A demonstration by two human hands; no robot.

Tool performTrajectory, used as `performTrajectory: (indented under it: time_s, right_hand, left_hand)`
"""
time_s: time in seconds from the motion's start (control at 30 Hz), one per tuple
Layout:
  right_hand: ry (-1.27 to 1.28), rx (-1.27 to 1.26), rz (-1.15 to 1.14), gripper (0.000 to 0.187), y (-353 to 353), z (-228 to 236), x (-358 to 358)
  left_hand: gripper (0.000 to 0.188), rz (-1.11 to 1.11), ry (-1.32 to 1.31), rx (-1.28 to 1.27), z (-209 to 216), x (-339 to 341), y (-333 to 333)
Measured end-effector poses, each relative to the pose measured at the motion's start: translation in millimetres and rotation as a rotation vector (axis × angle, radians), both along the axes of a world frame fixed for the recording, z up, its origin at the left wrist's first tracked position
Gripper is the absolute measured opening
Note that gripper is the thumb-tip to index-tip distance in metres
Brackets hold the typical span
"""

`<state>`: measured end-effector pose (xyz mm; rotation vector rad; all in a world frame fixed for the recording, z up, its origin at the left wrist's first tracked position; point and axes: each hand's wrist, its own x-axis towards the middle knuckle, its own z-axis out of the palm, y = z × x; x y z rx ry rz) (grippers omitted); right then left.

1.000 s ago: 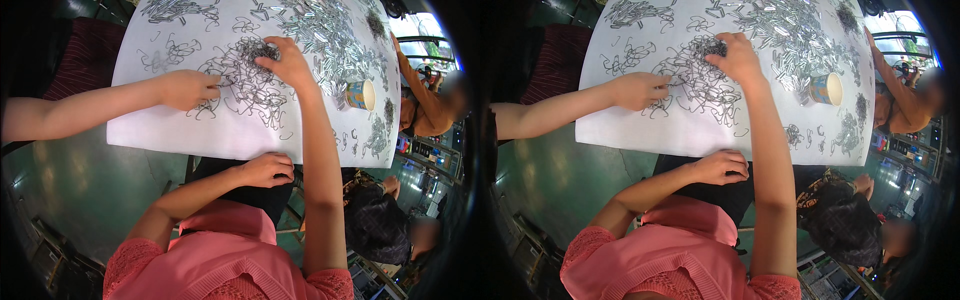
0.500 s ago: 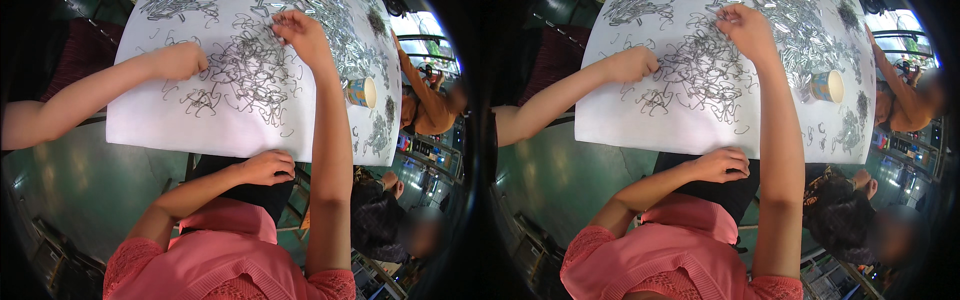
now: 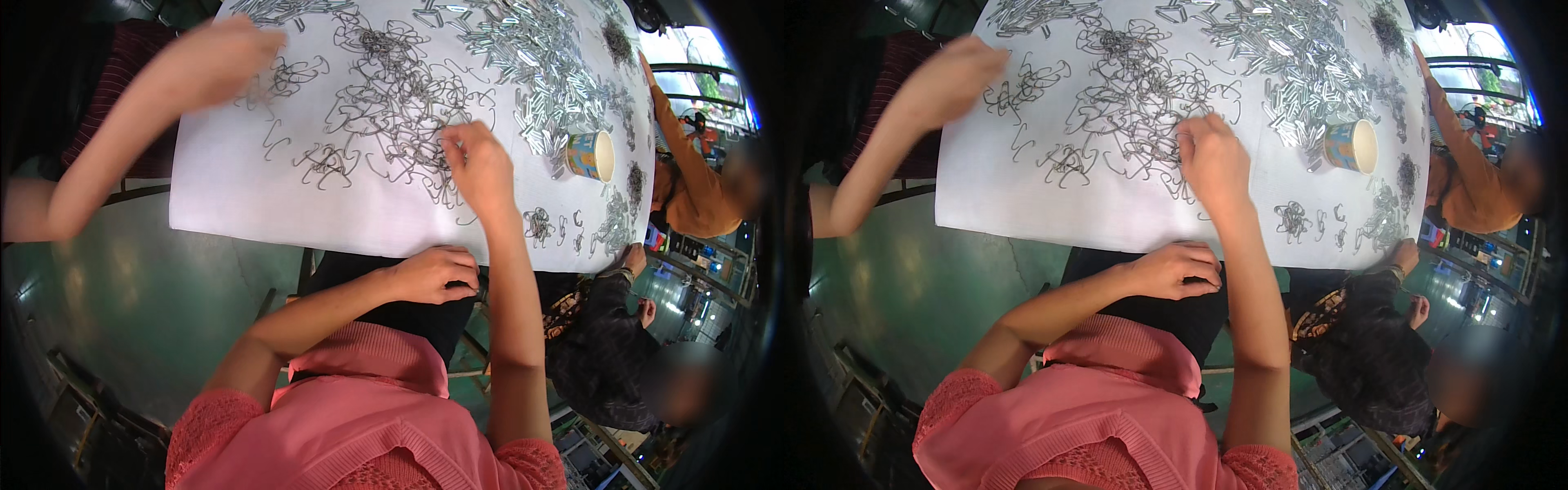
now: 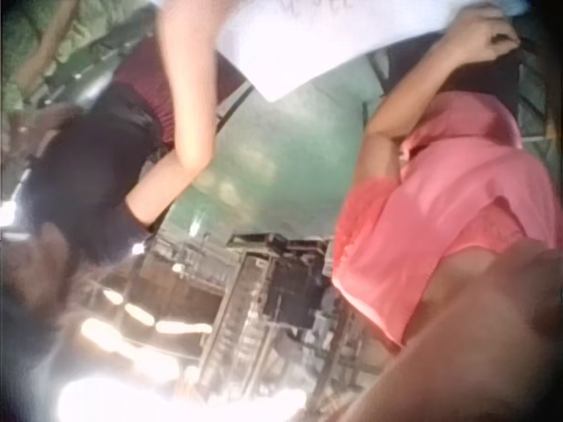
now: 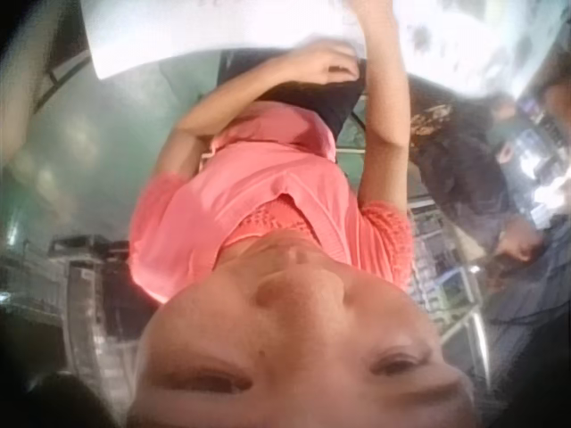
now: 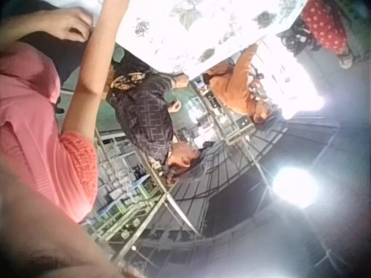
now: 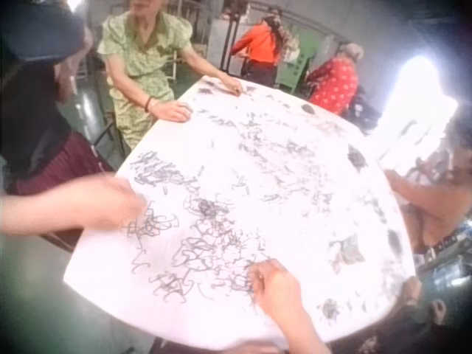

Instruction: The person arranges silver paperclips on a large white sheet of paper, creating abstract patterns. They pick up individual clips and place them down repeatedly, working alongside others at the same table.

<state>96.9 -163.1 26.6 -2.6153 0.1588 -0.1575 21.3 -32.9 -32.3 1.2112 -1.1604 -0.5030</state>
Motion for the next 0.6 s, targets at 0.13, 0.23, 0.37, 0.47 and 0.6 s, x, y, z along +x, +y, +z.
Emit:
performTrajectory:
  time_s: [0.13,0.23,0.37,0.47,0.6]
  right_hand:
    - [0.054,0.139,0.039,0.008,14,-1,-19]
    - [-0.039,0.118,-0.030,0.010,5,1,-3]
    - [-0.041,-0.097,-0.058,0.014,-6,-7,10]
    - [0.093,-0.192,-0.102,0.015,-10,0,3]
    - [0.048,-0.109,-0.131,0.011,-22,1,2]
  left_hand:
    - [0.009,0.001,-0.013,-0.021,-4,0,-2]
    - [0.010,-0.035,-0.014,0.016,-1,2,-1]
    - [0.009,-0.028,-0.043,0.020,2,3,-1]
    - [0.009,0.001,-0.042,0.013,1,1,-1]
    - [0.010,0.023,-0.048,0.003,1,0,-1]
